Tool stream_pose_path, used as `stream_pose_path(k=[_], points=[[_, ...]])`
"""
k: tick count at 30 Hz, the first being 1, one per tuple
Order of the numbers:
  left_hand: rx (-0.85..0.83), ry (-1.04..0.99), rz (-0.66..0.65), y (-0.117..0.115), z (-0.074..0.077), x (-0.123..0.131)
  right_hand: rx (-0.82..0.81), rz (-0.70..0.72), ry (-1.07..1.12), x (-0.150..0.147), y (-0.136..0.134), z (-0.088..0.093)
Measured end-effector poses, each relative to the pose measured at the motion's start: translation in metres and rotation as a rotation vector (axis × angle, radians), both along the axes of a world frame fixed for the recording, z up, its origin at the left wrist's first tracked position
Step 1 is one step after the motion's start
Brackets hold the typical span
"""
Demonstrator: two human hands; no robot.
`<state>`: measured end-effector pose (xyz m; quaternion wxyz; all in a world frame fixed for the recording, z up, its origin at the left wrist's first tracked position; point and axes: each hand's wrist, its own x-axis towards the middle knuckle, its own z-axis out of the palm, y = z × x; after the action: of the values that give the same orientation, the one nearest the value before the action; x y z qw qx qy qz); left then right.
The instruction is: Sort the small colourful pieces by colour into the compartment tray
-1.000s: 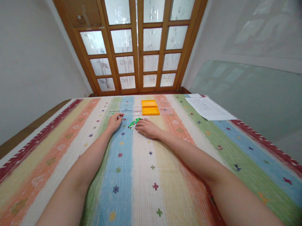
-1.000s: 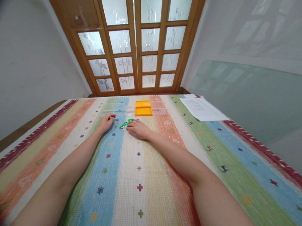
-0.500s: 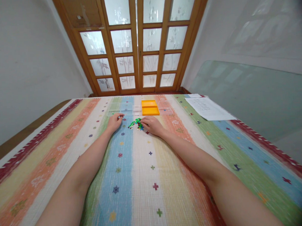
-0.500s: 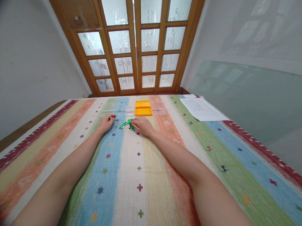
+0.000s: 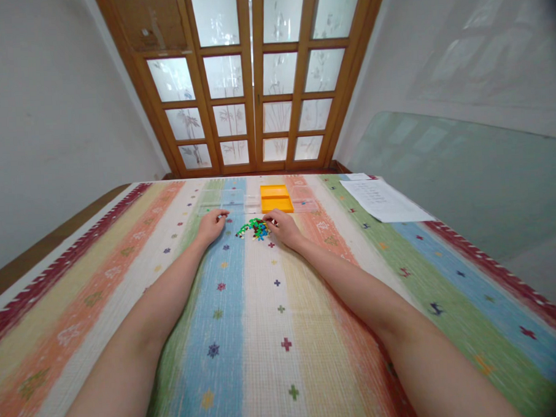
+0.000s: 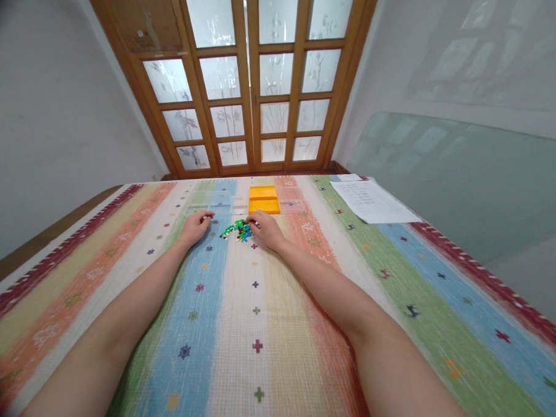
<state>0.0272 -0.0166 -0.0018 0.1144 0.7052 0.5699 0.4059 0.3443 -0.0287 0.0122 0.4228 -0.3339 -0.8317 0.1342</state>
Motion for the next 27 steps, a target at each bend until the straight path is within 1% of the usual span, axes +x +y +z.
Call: stream_pose_path(k=[8,13,20,27], points=[[-0.001,0.039,0.002,-0.0006,0.0009,0.0007,-0.023,0.020,0.006,-0.0011,0.0033,-0.0024],[0.003,0.055,-0.003,0.0007,-0.0009,-0.0004,-0.037,-0.007,-0.012,-0.0010,0.0047,-0.0039],[-0.037,0.101,0.000,0.0008,-0.0001,-0.0009,-0.046,-0.014,-0.033,-0.0010,0.0026,-0.0022],[-0.036,0.115,0.009,-0.0007,0.0020,0.0004,-0.049,-0.036,-0.048,-0.0007,-0.0008,0.0005]])
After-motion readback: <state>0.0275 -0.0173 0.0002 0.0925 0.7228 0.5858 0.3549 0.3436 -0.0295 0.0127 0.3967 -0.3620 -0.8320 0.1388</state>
